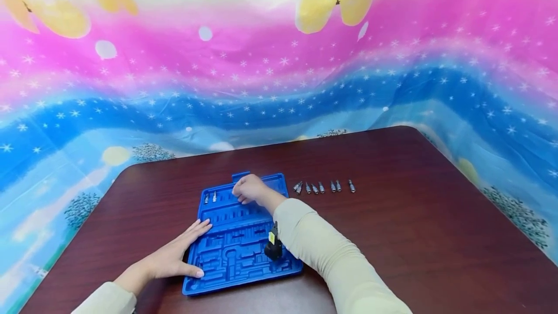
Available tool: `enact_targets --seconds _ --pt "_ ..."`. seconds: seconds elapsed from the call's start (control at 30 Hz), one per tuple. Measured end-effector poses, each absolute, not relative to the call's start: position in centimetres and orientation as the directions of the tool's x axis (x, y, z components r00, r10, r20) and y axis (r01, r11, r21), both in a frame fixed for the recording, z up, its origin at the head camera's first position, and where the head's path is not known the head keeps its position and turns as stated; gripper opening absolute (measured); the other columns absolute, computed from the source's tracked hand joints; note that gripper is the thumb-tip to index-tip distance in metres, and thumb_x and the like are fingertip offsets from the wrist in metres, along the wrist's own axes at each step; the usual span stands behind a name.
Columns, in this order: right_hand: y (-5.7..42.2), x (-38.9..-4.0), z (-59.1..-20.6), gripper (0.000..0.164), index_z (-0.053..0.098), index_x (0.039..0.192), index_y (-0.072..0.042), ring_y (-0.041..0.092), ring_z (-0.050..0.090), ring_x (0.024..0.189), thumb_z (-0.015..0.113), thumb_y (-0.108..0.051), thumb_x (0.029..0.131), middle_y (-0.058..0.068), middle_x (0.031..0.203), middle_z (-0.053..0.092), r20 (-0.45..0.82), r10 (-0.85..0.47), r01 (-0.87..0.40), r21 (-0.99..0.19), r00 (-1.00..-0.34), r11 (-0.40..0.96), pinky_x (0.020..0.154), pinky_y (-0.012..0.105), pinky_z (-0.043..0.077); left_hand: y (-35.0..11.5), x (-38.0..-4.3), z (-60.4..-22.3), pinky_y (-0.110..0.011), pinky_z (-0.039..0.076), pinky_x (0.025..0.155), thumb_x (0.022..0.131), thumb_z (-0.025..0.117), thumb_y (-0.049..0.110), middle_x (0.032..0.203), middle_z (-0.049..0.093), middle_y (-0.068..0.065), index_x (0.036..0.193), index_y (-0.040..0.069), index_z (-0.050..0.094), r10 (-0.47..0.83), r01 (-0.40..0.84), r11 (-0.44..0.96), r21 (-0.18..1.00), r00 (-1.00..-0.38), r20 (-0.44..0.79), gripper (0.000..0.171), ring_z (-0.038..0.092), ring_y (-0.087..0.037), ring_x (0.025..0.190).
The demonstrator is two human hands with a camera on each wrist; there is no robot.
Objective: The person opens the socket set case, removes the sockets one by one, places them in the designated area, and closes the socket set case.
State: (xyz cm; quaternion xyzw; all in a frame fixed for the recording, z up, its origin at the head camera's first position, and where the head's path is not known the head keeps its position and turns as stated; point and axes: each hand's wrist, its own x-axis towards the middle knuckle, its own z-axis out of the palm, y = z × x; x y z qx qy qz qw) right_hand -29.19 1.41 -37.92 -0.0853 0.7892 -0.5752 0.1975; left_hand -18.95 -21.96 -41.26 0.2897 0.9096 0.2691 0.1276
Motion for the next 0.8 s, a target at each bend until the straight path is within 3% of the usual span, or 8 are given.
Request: enact_targets --seconds 0.23,0.57,0.8 --pt "-0.4 -29.9 -38.9 0.021 0.058 0.103 0.002 0.020 0.058 0.075 0.052 -0.009 0.086 0.011 0.092 0.059 -0.261 -0.357 0.158 -0.943 -0.897 0.291 0.064 0.030 0.049 -21.9 -19.0 -41.2 -0.056 0.020 0.093 0.062 0.066 0.056 0.143 0.013 -0.001 0.138 0.014 0.023 0.591 0.441 0.696 0.567 -0.800 -0.103 0.096 0.002 -0.024 0.130" --pt "-3.0 -30.4 -39.2 0.020 0.059 0.101 0.003 0.019 0.056 0.068 0.054 -0.006 0.085 0.010 0.086 0.058 -0.267 -0.343 0.181 -0.948 -0.901 0.262 0.061 0.029 0.050 -21.9 -19.1 -41.2 -0.059 0.020 0.091 0.065 0.066 0.053 0.143 0.015 -0.006 0.137 0.011 0.024 0.605 0.464 0.681 0.566 -0.792 -0.078 0.094 0.003 -0.030 0.129" --pt "-4.6 -30.7 -39.3 0.017 0.060 0.097 0.005 0.014 0.053 0.056 0.055 -0.003 0.083 0.008 0.083 0.058 -0.248 -0.272 0.137 -0.919 -0.930 0.369 0.051 0.023 0.048 -22.0 -19.1 -41.3 -0.058 0.020 0.092 0.063 0.066 0.054 0.143 0.014 -0.004 0.137 0.012 0.024 0.597 0.452 0.684 0.572 -0.798 -0.082 0.095 0.003 -0.028 0.129"
